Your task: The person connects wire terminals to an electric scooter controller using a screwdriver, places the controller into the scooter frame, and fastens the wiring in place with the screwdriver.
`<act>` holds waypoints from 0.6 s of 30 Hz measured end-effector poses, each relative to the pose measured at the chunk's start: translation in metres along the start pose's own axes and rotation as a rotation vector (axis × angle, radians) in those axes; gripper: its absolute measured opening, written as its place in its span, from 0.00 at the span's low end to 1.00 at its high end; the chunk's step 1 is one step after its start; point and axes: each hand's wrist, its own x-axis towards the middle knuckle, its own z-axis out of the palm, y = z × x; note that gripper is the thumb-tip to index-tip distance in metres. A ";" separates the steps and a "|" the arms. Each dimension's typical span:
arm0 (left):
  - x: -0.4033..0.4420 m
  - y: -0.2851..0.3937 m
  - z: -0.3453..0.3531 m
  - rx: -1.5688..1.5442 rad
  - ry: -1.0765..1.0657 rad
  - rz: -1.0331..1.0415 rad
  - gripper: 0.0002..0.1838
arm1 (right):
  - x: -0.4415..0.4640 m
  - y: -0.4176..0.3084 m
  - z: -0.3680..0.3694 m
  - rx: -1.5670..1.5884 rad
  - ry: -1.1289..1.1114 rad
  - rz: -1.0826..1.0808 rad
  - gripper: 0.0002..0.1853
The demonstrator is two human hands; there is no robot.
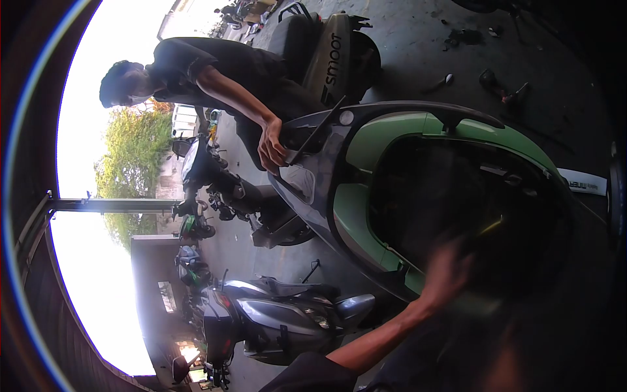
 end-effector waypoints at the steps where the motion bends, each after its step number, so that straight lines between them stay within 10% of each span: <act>1: 0.000 0.002 -0.001 0.011 0.002 0.009 0.24 | -0.001 0.000 -0.002 -0.007 0.005 0.004 0.21; 18: -0.003 0.005 0.004 0.118 0.007 0.059 0.25 | -0.012 0.008 -0.014 -0.004 0.016 -0.004 0.20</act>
